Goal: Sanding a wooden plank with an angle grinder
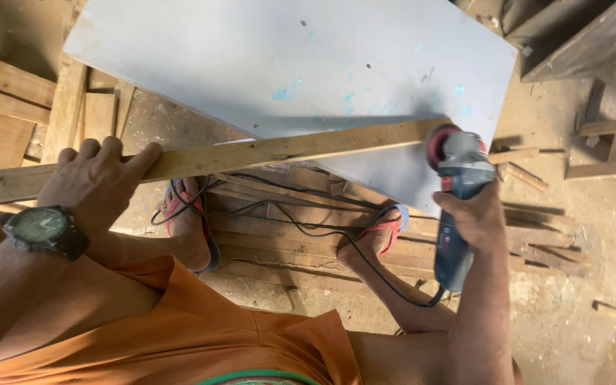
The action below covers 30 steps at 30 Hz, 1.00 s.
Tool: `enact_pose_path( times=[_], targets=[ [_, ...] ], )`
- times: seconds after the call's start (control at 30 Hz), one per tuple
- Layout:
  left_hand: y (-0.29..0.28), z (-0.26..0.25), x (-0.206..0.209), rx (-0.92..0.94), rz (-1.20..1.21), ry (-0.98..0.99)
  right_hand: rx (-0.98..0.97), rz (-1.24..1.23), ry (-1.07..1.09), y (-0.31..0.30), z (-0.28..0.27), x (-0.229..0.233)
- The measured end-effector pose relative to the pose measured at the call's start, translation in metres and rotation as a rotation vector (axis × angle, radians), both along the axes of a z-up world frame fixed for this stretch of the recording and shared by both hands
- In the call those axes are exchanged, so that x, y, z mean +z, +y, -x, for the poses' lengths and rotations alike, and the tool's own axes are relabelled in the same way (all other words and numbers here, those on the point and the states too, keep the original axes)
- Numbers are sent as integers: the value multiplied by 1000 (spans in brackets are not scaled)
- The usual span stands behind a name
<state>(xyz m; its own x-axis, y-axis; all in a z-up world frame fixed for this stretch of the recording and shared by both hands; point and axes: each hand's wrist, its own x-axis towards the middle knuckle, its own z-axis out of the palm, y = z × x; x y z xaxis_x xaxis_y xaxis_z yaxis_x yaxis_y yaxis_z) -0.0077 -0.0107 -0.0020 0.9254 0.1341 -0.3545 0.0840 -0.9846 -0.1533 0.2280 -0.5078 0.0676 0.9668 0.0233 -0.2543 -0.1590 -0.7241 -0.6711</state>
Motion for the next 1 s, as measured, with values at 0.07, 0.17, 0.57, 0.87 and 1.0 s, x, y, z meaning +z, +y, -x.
enact_pose_path(
  times=[0.07,0.17,0.57,0.87,1.0],
  targets=[
    [1,-1,1,23,-2,11,-38,89,97,31,25,16],
    [1,-5,5,93,43,67,-41,188,279,74,58,37],
    [14,-13,14,221,119,276,258,367,249,91,74,12],
    [23,-11,1,212,128,279,48,347,305,64,33,20],
    [14,-13,18,243,130,313,-29,302,157,60,29,20]
  ],
)
